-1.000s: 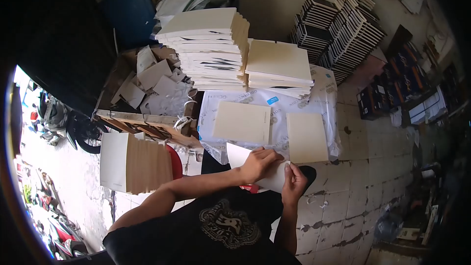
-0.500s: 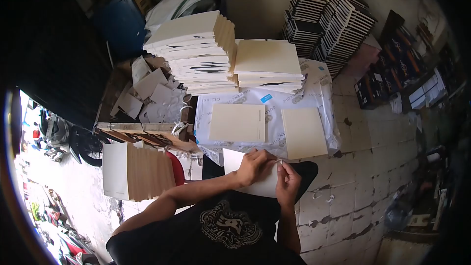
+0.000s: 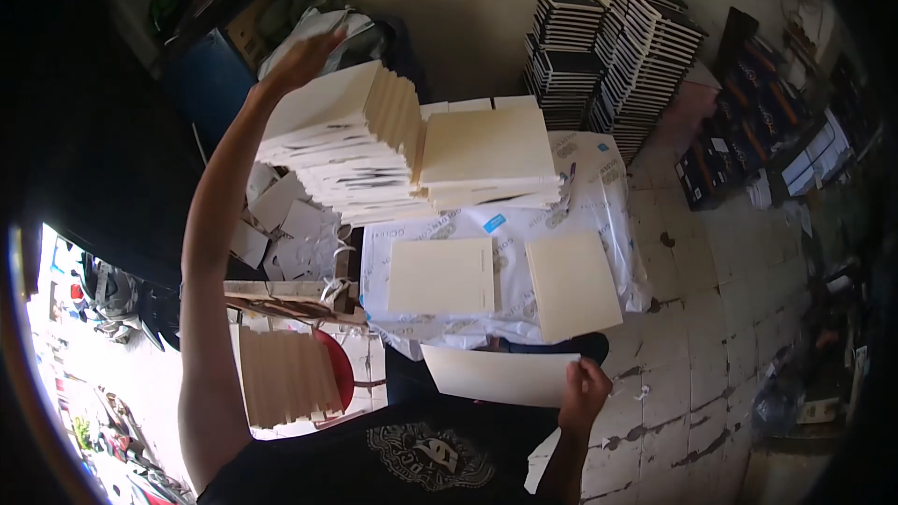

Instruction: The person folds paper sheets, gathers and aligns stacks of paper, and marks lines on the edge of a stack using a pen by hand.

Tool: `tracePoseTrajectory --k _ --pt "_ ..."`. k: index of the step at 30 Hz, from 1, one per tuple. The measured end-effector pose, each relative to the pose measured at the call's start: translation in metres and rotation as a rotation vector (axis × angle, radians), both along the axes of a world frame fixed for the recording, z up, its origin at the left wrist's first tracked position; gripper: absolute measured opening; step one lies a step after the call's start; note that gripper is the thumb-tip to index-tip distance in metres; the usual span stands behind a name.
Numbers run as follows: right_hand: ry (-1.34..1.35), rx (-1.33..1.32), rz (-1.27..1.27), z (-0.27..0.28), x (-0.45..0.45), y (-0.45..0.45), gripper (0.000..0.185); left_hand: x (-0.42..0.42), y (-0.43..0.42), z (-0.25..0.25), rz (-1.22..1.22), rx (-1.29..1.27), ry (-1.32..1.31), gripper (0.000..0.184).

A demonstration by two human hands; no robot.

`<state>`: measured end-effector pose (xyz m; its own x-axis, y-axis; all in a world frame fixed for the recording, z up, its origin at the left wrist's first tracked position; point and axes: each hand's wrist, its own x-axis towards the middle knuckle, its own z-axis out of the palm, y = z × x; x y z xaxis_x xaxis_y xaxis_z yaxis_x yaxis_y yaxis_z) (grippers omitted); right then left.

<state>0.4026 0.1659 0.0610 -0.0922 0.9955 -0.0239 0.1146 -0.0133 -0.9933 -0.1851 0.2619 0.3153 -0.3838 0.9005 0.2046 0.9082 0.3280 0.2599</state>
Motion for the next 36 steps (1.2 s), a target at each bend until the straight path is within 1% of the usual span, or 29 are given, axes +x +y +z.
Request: tracePoseTrajectory --k 2,4,5,6,8,9,10,12,14,15,16,17,18,19,20,21,22,23,24,26,27,29,30,31,32,35,36 --pt "-0.030 0.041 -0.057 -0.004 0.005 0.010 0.020 -0.036 0.010 -0.030 0.077 -0.113 -0.001 0.082" --pt "-0.071 0.043 -0.086 -0.002 0.007 0.020 0.028 -0.043 0.013 -0.028 0.092 -0.278 -0.044 0.087" --pt "-0.072 0.028 -0.103 -0.007 0.011 0.025 0.030 -0.052 0.010 -0.031 0.063 -0.252 -0.109 0.091" --pt "-0.076 0.006 -0.119 -0.013 0.016 0.029 0.033 -0.059 0.006 -0.028 0.046 -0.216 -0.103 0.089" --pt "-0.024 -0.015 -0.119 -0.021 0.031 0.039 0.024 -0.064 -0.003 -0.015 0.010 -0.151 -0.099 0.086" --pt "-0.123 0.107 -0.325 -0.023 0.020 0.040 0.034 -0.059 -0.011 -0.005 -0.030 -0.099 -0.169 0.083" --pt "-0.036 0.016 -0.253 -0.011 0.022 0.046 0.037 -0.051 -0.019 0.009 -0.068 -0.042 -0.236 0.080" --pt "-0.165 0.098 -0.157 -0.025 0.039 0.062 0.037 -0.022 -0.037 0.032 -0.023 0.135 -0.267 0.074" --pt "-0.160 0.039 -0.200 -0.035 0.049 0.074 0.039 -0.027 -0.054 0.045 0.048 0.334 -0.291 0.066" --pt "-0.066 -0.031 -0.213 -0.033 0.046 0.080 0.040 -0.030 -0.065 0.060 0.084 0.261 -0.327 0.060" --pt "-0.097 -0.005 -0.266 -0.036 0.046 0.083 0.039 -0.032 -0.072 0.078 0.119 0.189 -0.364 0.054" --pt "-0.053 -0.117 -0.269 -0.035 0.055 0.083 0.031 -0.032 -0.069 0.090 -0.052 -0.003 -0.189 0.047" --pt "-0.011 -0.228 -0.269 -0.034 0.060 0.085 0.032 -0.029 -0.057 0.088 0.001 -0.069 -0.177 0.046" --pt "0.003 -0.159 -0.333 -0.032 0.048 0.090 0.031 -0.019 -0.040 0.083 0.056 -0.134 -0.165 0.045" --pt "-0.126 -0.094 -0.305 -0.032 0.047 0.095 0.032 -0.017 -0.030 0.080 0.113 -0.201 -0.155 0.045" --pt "-0.254 -0.027 -0.275 -0.031 0.047 0.098 0.032 -0.041 -0.025 0.074 -0.023 -0.285 -0.124 0.058" --pt "-0.381 0.044 -0.245 -0.031 0.047 0.101 0.034 -0.048 -0.010 0.069 0.079 -0.396 -0.188 0.064" --pt "-0.521 0.236 -0.139 -0.033 0.048 0.106 0.036 -0.046 0.011 0.060 0.179 -0.504 -0.252 0.070" --pt "-0.458 0.113 -0.185 -0.027 0.044 0.108 0.035 -0.041 0.027 0.053 0.276 -0.608 -0.317 0.077" --pt "-0.333 -0.133 -0.282 -0.008 0.031 0.110 0.033 -0.025 0.044 0.039 0.398 -0.576 -0.235 0.070" --pt "-0.345 -0.143 -0.311 -0.001 0.028 0.110 0.033 -0.022 0.049 0.034 0.457 -0.558 -0.194 0.067" --pt "-0.373 -0.164 -0.370 0.010 0.023 0.110 0.033 -0.049 0.041 0.036 0.400 -0.608 -0.211 0.084" --pt "-0.296 -0.186 -0.412 0.011 0.020 0.111 0.034 -0.061 0.036 0.038 0.374 -0.635 -0.220 0.093" --pt "-0.220 -0.209 -0.451 0.012 0.018 0.112 0.035 -0.051 0.026 0.044 0.210 -0.538 -0.256 0.087" --pt "-0.142 -0.232 -0.489 0.012 0.017 0.113 0.036 -0.047 0.016 0.051 0.110 -0.470 -0.283 0.086" --pt "-0.598 0.090 -0.205 -0.018 0.052 0.108 0.038 -0.040 -0.021 0.085 -0.005 -0.274 -0.349 0.083" --pt "-0.519 -0.025 -0.275 -0.015 0.046 0.110 0.037 -0.039 -0.034 0.098 -0.021 -0.216 -0.373 0.082"
